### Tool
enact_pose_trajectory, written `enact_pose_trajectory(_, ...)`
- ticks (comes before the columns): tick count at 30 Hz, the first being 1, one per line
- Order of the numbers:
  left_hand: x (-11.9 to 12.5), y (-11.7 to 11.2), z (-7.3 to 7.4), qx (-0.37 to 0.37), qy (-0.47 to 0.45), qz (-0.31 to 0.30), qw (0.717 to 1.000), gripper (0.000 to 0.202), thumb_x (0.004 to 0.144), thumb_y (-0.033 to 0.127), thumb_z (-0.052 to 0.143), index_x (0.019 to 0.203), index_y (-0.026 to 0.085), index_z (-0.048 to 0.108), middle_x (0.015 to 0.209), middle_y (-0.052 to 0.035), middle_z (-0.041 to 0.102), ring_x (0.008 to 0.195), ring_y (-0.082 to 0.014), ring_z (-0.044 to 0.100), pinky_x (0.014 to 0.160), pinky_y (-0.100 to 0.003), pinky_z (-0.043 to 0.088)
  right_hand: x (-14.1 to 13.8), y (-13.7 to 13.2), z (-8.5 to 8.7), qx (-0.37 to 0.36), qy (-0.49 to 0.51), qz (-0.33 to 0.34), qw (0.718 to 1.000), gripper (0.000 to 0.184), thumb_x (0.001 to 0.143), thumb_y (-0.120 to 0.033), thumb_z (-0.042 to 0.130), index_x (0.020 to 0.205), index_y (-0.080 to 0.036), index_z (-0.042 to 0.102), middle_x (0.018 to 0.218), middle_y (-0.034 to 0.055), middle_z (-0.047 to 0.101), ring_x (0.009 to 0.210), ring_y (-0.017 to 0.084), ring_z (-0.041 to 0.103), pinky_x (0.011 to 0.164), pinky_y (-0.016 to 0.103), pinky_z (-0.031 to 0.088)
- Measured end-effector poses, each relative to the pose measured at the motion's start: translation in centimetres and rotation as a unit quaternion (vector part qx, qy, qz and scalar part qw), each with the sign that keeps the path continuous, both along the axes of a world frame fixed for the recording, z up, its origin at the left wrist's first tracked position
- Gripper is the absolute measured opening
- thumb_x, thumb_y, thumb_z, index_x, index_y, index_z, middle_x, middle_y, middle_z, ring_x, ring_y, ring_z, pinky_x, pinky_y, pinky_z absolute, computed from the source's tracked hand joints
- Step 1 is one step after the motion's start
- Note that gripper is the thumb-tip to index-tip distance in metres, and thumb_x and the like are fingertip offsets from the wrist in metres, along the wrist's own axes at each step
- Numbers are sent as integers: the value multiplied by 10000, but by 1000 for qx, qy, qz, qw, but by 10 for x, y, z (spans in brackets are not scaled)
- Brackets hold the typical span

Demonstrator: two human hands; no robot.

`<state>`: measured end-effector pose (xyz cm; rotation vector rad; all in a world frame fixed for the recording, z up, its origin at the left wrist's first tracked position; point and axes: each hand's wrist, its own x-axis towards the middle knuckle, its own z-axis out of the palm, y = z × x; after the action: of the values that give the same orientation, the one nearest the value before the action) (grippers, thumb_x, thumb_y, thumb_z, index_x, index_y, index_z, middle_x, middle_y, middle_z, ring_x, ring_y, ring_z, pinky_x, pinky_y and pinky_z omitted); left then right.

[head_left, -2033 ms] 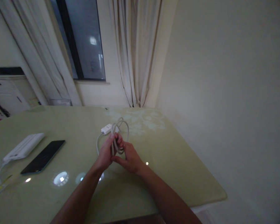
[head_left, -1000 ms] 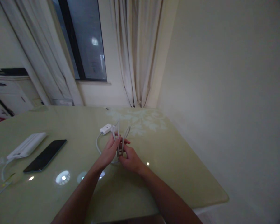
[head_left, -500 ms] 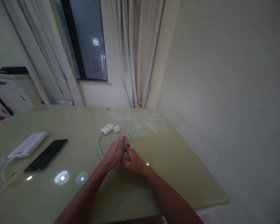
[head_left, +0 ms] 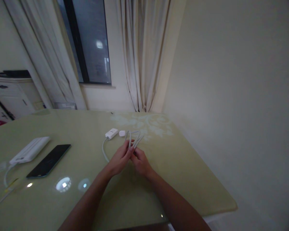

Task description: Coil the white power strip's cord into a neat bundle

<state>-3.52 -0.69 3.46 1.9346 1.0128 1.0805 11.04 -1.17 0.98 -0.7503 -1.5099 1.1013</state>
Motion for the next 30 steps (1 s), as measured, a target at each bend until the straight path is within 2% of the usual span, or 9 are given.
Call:
enact_pose_trajectory(4,-1,4,-1,4,28,-41,999,538,997,525,466,1415,195,545,1339,-126,670,1262,-294,598,1077,-429,452,15,12,8,-71,157,-33,984,300,883,-471,699,906,-173,735,840,44,739,797,181,686,832,307,544)
enact_pose_trajectory(7,4,3,-2,5,35,-84,996,512,1039,505,343,1351,199,610,1308,-109,683,1274,-275,578,1106,-424,420,28,16,14,-135,264,-32,954,287,815,-436,780,912,-170,739,786,36,743,722,169,692,724,281,565)
enact_pose_trajectory(10,11,2,-6,-22,55,-98,993,535,1048,532,274,1077,183,678,1076,-83,717,1039,-236,637,970,-361,482,36,15,22,-175,333,4,927,244,800,-372,806,927,-177,735,807,38,762,717,167,715,679,269,579)
enact_pose_trajectory(12,14,3,-9,-31,73,-104,991,505,1032,563,318,921,184,633,913,-49,677,871,-200,609,832,-312,487,39,13,26,-194,365,22,910,184,822,-319,792,926,-180,731,802,29,765,721,163,726,690,267,590)
enact_pose_trajectory(17,13,6,-16,-3,106,-63,992,452,1003,575,422,791,192,536,729,9,569,681,-154,501,615,-257,368,43,11,36,-255,434,23,864,79,928,-234,667,914,-180,724,718,-3,742,676,126,715,715,240,601)
enact_pose_trajectory(21,9,5,-17,169,173,28,970,424,1027,532,427,822,190,572,760,-17,619,728,-176,545,690,-287,373,43,18,37,-323,441,-4,837,206,1005,-276,579,875,-172,700,626,-19,699,557,105,671,592,204,570)
enact_pose_trajectory(25,7,2,-20,320,238,29,917,409,1037,497,421,823,190,585,768,-31,652,702,-174,570,719,-304,373,42,23,32,-377,392,-68,836,297,1046,-310,512,881,-142,695,520,-26,637,435,91,602,465,172,497)
enact_pose_trajectory(27,9,0,-21,329,270,23,904,418,1038,504,408,828,191,589,760,-34,664,683,-175,585,698,-303,372,44,24,30,-403,378,-49,832,438,1064,-439,444,945,-109,706,598,24,696,518,123,673,526,207,553)
enact_pose_trajectory(30,12,-3,-22,274,340,25,899,444,1035,545,384,870,197,604,768,-43,693,680,-190,623,657,-302,368,49,24,29,-431,375,-29,820,721,1022,-679,299,931,-88,702,704,98,741,634,178,733,592,267,600)
